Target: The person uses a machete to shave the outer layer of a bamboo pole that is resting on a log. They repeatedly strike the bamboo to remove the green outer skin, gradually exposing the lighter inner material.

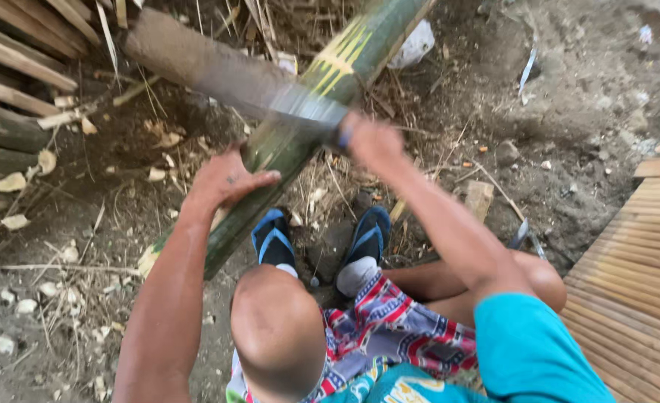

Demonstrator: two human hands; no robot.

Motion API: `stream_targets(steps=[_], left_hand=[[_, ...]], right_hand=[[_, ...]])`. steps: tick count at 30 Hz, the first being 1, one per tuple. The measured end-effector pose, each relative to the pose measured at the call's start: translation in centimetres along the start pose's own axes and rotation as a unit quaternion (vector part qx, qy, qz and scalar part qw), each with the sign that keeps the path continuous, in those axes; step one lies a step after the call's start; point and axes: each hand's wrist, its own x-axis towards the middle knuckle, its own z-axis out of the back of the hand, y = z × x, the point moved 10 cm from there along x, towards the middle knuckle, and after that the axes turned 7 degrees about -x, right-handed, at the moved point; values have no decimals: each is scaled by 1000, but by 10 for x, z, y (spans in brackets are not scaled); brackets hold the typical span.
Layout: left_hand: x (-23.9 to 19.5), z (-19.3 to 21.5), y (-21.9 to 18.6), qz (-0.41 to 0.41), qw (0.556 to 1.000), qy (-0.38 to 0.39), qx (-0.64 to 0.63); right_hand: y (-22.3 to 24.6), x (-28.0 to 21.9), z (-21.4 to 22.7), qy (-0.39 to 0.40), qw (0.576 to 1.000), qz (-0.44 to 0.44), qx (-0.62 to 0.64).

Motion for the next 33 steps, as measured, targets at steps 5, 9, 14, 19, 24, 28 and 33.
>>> stream_targets(steps=[5,9,14,19,24,28,33], left_hand=[[-3,2,4,51,998,19,28],[6,-2,9,47,998,43,9],[3,6,17,56,998,19,-15],[12,6,6,15,999,25,-17],[13,3,16,30,999,22,-28],[28,-3,31,29,995,63,-73],[45,-18,58,44,970,147,-190]], right_hand=[[-43,10,10,40,960,-184,209],[13,-7,-12,21,993,-47,109],[-24,16,9,-50,994,-84,43],[2,-1,-12,24,999,26,-21],[-105,31,22,-110,974,-194,26],[-73,13,-4,-7,979,-169,110],[41,-4,0,-51,995,-12,84]])
